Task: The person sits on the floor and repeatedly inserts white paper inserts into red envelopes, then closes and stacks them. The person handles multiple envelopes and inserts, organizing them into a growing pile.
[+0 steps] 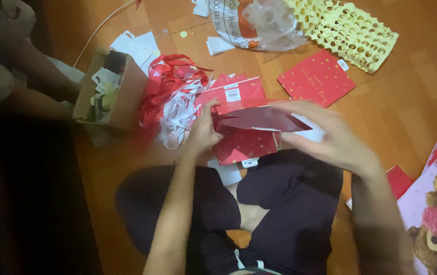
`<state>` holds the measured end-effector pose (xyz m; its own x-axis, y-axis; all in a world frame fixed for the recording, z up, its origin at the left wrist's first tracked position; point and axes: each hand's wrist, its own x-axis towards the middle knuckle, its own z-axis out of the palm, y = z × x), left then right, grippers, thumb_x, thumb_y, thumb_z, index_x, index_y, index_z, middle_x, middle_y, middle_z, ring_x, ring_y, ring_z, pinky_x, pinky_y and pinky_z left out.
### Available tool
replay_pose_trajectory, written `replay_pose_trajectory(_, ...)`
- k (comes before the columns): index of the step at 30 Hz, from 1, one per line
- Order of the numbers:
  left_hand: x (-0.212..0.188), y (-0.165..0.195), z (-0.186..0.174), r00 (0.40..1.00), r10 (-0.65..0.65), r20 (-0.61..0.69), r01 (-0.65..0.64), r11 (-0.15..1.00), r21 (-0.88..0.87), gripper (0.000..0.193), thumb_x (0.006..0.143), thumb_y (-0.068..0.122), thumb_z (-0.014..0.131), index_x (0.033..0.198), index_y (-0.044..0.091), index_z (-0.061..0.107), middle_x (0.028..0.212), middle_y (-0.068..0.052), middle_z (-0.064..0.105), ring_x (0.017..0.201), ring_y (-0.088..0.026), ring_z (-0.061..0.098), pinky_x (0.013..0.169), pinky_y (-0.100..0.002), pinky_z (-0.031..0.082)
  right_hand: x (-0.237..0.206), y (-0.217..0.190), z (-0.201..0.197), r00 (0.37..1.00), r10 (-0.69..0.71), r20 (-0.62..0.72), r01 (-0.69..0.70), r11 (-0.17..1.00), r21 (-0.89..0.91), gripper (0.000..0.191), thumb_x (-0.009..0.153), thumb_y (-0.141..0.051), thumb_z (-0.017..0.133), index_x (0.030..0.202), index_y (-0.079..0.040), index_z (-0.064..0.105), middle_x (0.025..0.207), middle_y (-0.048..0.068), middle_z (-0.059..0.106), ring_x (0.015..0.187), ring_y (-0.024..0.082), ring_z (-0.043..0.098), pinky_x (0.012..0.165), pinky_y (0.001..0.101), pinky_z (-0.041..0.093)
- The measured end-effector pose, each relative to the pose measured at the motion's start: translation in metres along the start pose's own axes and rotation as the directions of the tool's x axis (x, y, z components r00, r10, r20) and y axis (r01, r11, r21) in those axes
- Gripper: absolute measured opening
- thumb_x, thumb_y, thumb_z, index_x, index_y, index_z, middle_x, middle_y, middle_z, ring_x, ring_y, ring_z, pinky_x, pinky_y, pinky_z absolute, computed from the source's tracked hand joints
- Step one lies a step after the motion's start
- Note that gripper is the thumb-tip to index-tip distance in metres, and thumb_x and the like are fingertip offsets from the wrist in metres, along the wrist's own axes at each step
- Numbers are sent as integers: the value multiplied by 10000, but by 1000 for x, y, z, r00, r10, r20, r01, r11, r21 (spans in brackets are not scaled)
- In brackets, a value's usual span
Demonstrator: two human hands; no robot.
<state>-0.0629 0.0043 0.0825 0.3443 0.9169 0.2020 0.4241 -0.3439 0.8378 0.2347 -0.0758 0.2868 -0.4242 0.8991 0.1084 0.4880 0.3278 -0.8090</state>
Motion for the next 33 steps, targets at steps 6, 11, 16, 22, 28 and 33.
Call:
replay_pose_trajectory(6,1,6,-8,983,-176,55,179,983,-52,938,687,171,915,1448,127,368,1395,-192,559,1270,-384,623,1013,-435,524,-27,104,45,920,79,-384,-43,994,101,1256,663,-269,916,1669,-110,182,1647,146,368,1549,297,369,1277,471,299)
replay_pose_trajectory(11,0,4,-9,991,-131,-5,131,991,-17,904,701,133,930,1425,129,388,1400,-191,589,1277,-397,607,990,-445,515,-9,181,86,927,146,-345,-53,963,266,1248,694,-145,900,1665,-104,117,1583,127,438,1438,261,464,1158,444,411)
replay_pose_trajectory(16,3,-6,-10,997,-76,-34,74,996,-47,891,675,97,933,1398,139,415,1295,-171,615,1238,-346,638,1005,-435,522,26,214,119,919,363,-157,-297,895,332,817,823,-51,867,1517,-49,438,1404,100,654,1263,211,641,1024,380,566)
replay_pose_trajectory(22,6,-14,-8,980,-194,43,197,977,-76,884,677,110,918,1430,131,455,1240,-133,623,1163,-273,635,969,-388,523,18,239,133,920,389,44,-299,626,720,696,874,-118,772,1486,-48,450,1380,57,614,1211,175,618,954,365,578)
replay_pose_trajectory(28,7,-21,-5,991,-130,19,131,989,-63,809,696,164,923,1395,107,520,1237,-122,611,1070,-255,633,941,-374,527,17,259,147,932,312,-186,-214,886,411,652,868,-87,795,1441,-54,487,1407,96,580,1260,203,584,1021,363,519)
replay_pose_trajectory(33,6,-24,-5,992,-110,66,115,990,-79,767,699,170,931,1359,102,547,1273,-105,642,1115,-249,638,962,-371,520,19,252,146,942,104,-319,-32,975,222,613,875,-129,777,1417,-64,497,1357,110,574,1259,225,575,1062,364,494)
